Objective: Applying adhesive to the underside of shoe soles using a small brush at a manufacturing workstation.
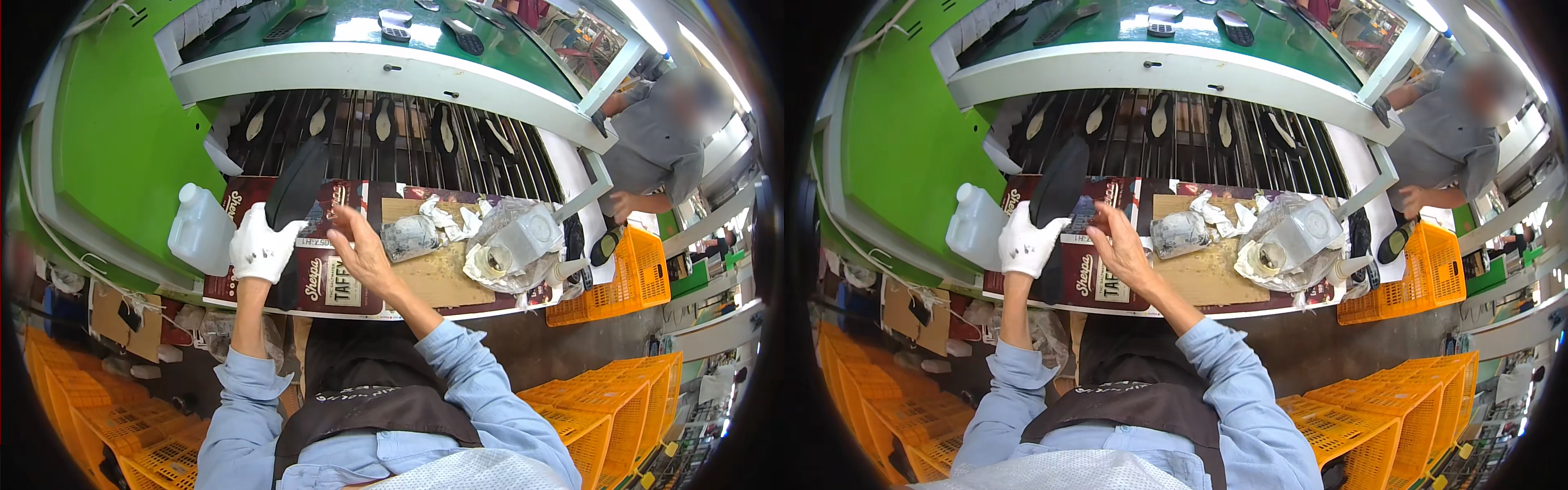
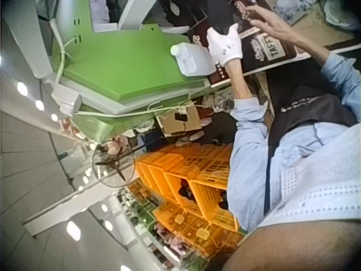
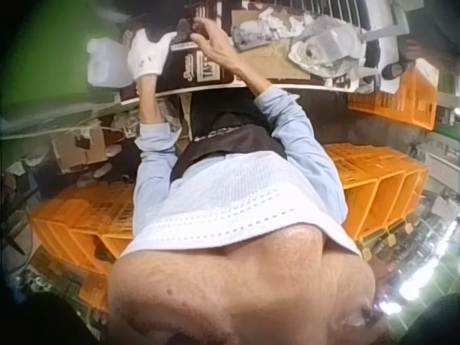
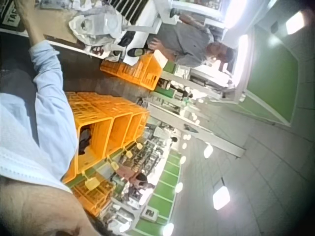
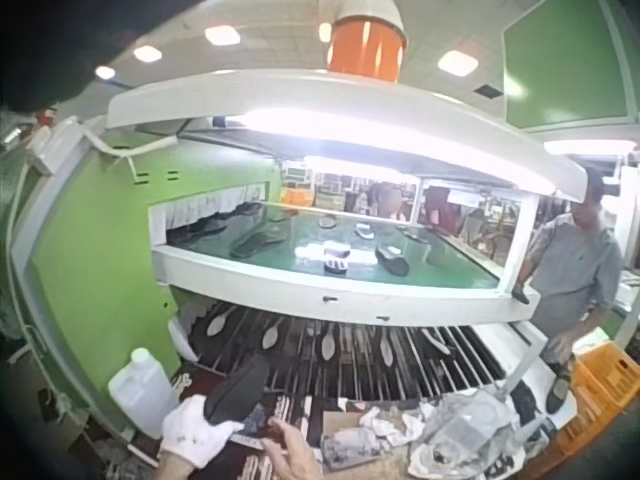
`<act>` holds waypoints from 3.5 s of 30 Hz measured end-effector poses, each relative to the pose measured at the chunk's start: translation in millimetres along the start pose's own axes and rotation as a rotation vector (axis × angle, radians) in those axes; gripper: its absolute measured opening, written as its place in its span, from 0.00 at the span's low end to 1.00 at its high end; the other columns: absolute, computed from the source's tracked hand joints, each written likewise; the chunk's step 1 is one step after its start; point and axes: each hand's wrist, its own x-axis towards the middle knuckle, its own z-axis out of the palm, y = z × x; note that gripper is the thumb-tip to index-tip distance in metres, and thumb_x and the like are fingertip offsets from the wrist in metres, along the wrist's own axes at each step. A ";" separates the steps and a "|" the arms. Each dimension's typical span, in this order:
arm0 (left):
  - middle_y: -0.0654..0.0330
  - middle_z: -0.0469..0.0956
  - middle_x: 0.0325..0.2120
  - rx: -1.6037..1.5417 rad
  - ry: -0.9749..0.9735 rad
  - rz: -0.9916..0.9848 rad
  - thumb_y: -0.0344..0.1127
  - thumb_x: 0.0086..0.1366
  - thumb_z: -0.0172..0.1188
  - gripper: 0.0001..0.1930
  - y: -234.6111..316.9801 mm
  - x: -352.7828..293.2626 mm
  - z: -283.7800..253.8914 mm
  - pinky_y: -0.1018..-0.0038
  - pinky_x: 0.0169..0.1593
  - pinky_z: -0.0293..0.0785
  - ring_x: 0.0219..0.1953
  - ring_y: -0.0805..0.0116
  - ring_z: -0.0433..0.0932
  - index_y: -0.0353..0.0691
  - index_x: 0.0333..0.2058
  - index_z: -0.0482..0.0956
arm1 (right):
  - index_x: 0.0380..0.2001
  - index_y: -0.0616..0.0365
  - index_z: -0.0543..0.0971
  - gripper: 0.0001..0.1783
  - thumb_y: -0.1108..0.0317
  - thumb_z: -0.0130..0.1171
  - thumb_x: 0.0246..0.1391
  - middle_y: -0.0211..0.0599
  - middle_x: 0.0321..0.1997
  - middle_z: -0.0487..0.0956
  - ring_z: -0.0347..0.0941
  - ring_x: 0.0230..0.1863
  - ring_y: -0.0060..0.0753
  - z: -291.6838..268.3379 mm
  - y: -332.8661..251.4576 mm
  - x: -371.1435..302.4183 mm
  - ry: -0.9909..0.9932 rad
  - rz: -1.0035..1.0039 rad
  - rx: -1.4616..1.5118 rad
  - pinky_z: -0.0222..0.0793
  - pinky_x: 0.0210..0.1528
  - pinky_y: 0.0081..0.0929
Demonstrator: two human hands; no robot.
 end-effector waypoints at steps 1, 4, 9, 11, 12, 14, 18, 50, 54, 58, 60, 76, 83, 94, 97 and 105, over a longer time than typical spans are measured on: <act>0.49 0.80 0.36 0.113 -0.084 -0.047 0.53 0.48 0.70 0.28 0.6 -0.9 4.2 0.59 0.43 0.75 0.38 0.47 0.80 0.36 0.38 0.74 | 0.56 0.64 0.67 0.22 0.66 0.55 0.60 0.49 0.48 0.75 0.75 0.47 0.39 -1.4 4.3 -9.4 -0.012 0.013 -0.018 0.73 0.47 0.32; 0.45 0.76 0.39 0.355 -0.278 -0.064 0.54 0.50 0.68 0.30 -3.2 -12.8 36.2 0.57 0.45 0.75 0.42 0.47 0.78 0.36 0.42 0.70 | 0.51 0.65 0.72 0.18 0.66 0.55 0.61 0.45 0.41 0.78 0.76 0.43 0.35 -4.0 16.9 -43.0 -0.072 0.127 -0.058 0.73 0.45 0.30; 0.46 0.76 0.39 0.291 -0.261 -0.074 0.50 0.51 0.69 0.28 -26.4 -30.3 67.0 0.59 0.45 0.76 0.42 0.48 0.79 0.36 0.41 0.70 | 0.47 0.64 0.74 0.15 0.69 0.56 0.59 0.45 0.32 0.78 0.75 0.32 0.36 -13.5 25.6 -90.1 -0.154 0.239 -0.003 0.71 0.36 0.31; 0.43 0.76 0.43 0.171 -0.318 -0.098 0.49 0.51 0.69 0.28 -34.8 -19.3 61.5 0.58 0.48 0.75 0.46 0.42 0.76 0.33 0.41 0.70 | 0.47 0.64 0.75 0.14 0.69 0.56 0.59 0.43 0.32 0.78 0.75 0.32 0.34 -22.3 24.1 -102.7 -0.180 0.308 0.049 0.71 0.37 0.30; 0.42 0.77 0.45 0.099 -0.385 -0.184 0.48 0.51 0.70 0.32 -39.5 -9.3 56.1 0.62 0.50 0.74 0.48 0.46 0.77 0.29 0.46 0.70 | 0.47 0.65 0.75 0.14 0.69 0.55 0.60 0.43 0.32 0.78 0.75 0.32 0.32 -26.9 23.4 -107.1 -0.205 0.362 0.085 0.71 0.37 0.29; 0.45 0.78 0.45 -0.474 -0.457 -0.345 0.47 0.50 0.72 0.38 -48.0 6.2 49.0 0.67 0.50 0.73 0.47 0.57 0.78 0.24 0.51 0.69 | 0.47 0.64 0.75 0.14 0.69 0.54 0.60 0.41 0.33 0.79 0.75 0.34 0.29 -34.6 22.8 -112.5 -0.179 0.434 0.139 0.72 0.39 0.28; 0.59 0.78 0.44 -1.011 -0.691 -0.522 0.45 0.56 0.69 0.30 -69.2 17.0 49.9 0.72 0.51 0.71 0.44 0.71 0.76 0.30 0.51 0.74 | 0.45 0.64 0.77 0.12 0.70 0.52 0.61 0.34 0.34 0.80 0.74 0.37 0.23 -46.4 24.3 -119.7 -0.128 0.442 0.183 0.72 0.42 0.23; 0.47 0.75 0.50 0.323 -0.238 -0.023 0.54 0.58 0.61 0.30 -14.5 -61.6 6.5 0.60 0.53 0.71 0.50 0.49 0.75 0.40 0.53 0.73 | 0.38 0.60 0.81 0.13 0.69 0.64 0.48 0.46 0.35 0.78 0.74 0.39 0.50 -232.4 32.7 -106.9 0.303 0.339 -1.134 0.68 0.43 0.40; 0.45 0.74 0.51 0.198 -0.176 -0.027 0.48 0.54 0.67 0.31 -28.4 -50.7 -0.5 0.64 0.56 0.70 0.51 0.48 0.74 0.37 0.53 0.73 | 0.41 0.62 0.80 0.14 0.70 0.62 0.50 0.47 0.35 0.78 0.75 0.36 0.47 -242.3 36.7 -110.3 0.321 0.308 -1.086 0.70 0.40 0.37; 0.49 0.78 0.45 -0.308 -0.207 -0.219 0.39 0.53 0.72 0.32 -42.5 -34.8 -8.3 0.71 0.53 0.71 0.48 0.61 0.77 0.27 0.52 0.73 | 0.42 0.63 0.79 0.13 0.72 0.62 0.51 0.35 0.30 0.77 0.71 0.28 0.23 -251.2 41.1 -119.2 0.465 0.359 -0.797 0.68 0.33 0.22; 0.54 0.77 0.45 -0.665 -0.117 -0.426 0.30 0.53 0.72 0.28 -44.7 -34.1 -11.2 0.75 0.49 0.74 0.45 0.67 0.77 0.29 0.52 0.73 | 0.43 0.64 0.79 0.13 0.74 0.62 0.52 0.28 0.29 0.75 0.67 0.28 0.17 -252.5 43.1 -124.8 0.511 0.385 -0.682 0.66 0.32 0.17; 0.58 0.80 0.33 -1.478 -0.664 -0.455 0.32 0.62 0.63 0.15 59.2 -81.9 54.9 0.78 0.21 0.74 0.21 0.72 0.78 0.40 0.46 0.70 | 0.45 0.63 0.78 0.12 0.72 0.60 0.57 0.23 0.30 0.75 0.63 0.28 0.10 -237.5 67.1 -130.4 0.706 0.416 -0.028 0.59 0.29 0.12; 0.57 0.79 0.35 -1.430 -1.066 -0.513 0.32 0.65 0.59 0.15 87.5 -113.3 86.8 0.78 0.23 0.75 0.23 0.70 0.79 0.36 0.47 0.67 | 0.52 0.60 0.72 0.17 0.69 0.57 0.60 0.34 0.41 0.77 0.65 0.28 0.15 -225.7 55.9 -99.8 0.683 0.525 0.677 0.64 0.28 0.13; 0.55 0.74 0.47 -1.702 -1.233 -0.531 0.29 0.65 0.58 0.22 73.8 -127.9 86.8 0.77 0.38 0.78 0.38 0.69 0.79 0.36 0.56 0.65 | 0.40 0.57 0.77 0.13 0.74 0.64 0.49 0.36 0.35 0.78 0.76 0.29 0.34 -156.7 33.6 -15.7 0.047 -0.208 -0.694 0.71 0.31 0.29; 0.55 0.74 0.47 -1.690 -1.219 -0.525 0.28 0.64 0.58 0.22 75.3 -128.1 87.4 0.76 0.39 0.78 0.38 0.68 0.79 0.36 0.56 0.65 | 0.40 0.58 0.79 0.12 0.75 0.64 0.50 0.38 0.34 0.77 0.76 0.30 0.34 -146.6 23.0 -31.3 -0.094 -0.138 -0.713 0.72 0.31 0.26; 0.56 0.75 0.45 -1.676 -1.205 -0.542 0.28 0.64 0.58 0.22 74.8 -131.0 89.4 0.76 0.39 0.78 0.39 0.68 0.79 0.36 0.56 0.65 | 0.37 0.65 0.82 0.12 0.69 0.64 0.50 0.40 0.30 0.83 0.77 0.28 0.20 -164.2 33.5 -26.1 0.021 0.363 -0.335 0.71 0.31 0.20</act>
